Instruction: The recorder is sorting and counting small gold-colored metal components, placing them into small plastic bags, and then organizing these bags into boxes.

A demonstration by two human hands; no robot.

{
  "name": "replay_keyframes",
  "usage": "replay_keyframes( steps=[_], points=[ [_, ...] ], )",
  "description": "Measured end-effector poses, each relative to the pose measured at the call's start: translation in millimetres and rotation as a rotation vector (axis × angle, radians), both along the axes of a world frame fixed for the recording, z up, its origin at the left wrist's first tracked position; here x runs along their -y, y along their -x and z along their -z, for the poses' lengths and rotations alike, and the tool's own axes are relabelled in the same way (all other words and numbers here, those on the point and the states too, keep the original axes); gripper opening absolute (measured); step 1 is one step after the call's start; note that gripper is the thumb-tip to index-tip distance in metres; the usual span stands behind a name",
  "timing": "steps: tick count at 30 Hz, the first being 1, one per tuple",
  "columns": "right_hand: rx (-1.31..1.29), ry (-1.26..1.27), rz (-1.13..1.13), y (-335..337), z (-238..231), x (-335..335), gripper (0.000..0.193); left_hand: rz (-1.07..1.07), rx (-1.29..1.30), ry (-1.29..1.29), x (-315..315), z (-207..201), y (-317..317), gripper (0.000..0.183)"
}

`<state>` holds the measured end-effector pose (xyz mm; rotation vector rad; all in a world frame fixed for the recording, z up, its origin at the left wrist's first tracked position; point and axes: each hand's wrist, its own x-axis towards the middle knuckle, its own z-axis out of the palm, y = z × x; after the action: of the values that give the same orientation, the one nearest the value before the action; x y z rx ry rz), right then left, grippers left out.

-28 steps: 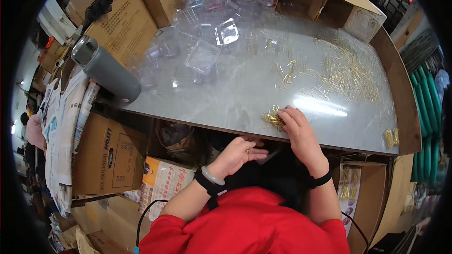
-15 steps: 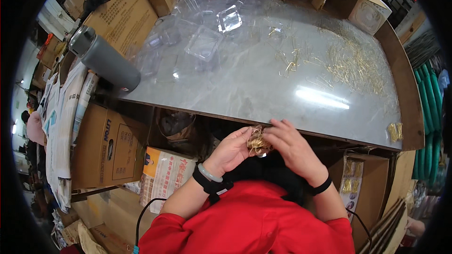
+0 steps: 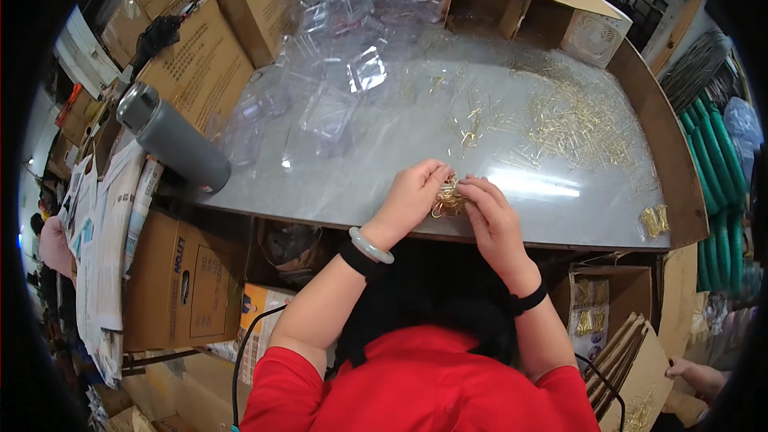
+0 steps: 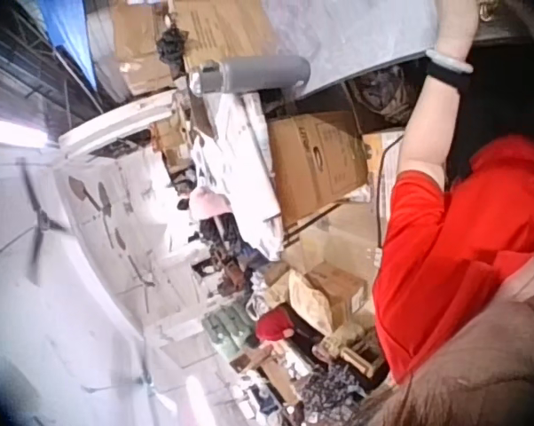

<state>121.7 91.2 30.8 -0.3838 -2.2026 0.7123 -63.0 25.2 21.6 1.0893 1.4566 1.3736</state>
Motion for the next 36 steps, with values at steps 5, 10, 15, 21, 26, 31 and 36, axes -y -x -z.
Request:
replay_keyframes(
  steps=[5,10,15,21,26,31,36],
  points=[
    [0.042,0.065,0.065,4.7,4.8,-2.6,0.030,-0.027,-0.581,-0.200,-3.9,-4.1,5.6,0.043],
    [-0.042,0.228,-0.037,4.5,0.2,-13.0,0.045,0.053,-0.941,-0.322,9.3,3.4,-3.1,0.080],
    [0.037,0.271,0.114,-20.6,-5.9,-11.7,0.052,0.063,-0.875,-0.269,10.7,1.2,-2.8,0.082],
    [0.151,-0.038,0.258,-28.6,2.5,-0.4,0.039,0.032,-0.917,-0.269,11.3,0.5,-7.8,0.072],
    [0.148,0.054,0.327,-19.9,-3.3,-4.0,0.034,0.038,-0.932,-0.247,10.8,1.5,-7.1,0.070],
    [0.097,0.223,0.329,-20.1,-6.2,-5.4,0.029,0.008,-0.951,-0.271,9.1,4.9,-6.8,0.080],
    [0.129,0.239,0.287,-23.1,-5.1,-10.3,0.015,0.000,-0.896,-0.294,8.2,5.4,-7.7,0.084]
  ],
)
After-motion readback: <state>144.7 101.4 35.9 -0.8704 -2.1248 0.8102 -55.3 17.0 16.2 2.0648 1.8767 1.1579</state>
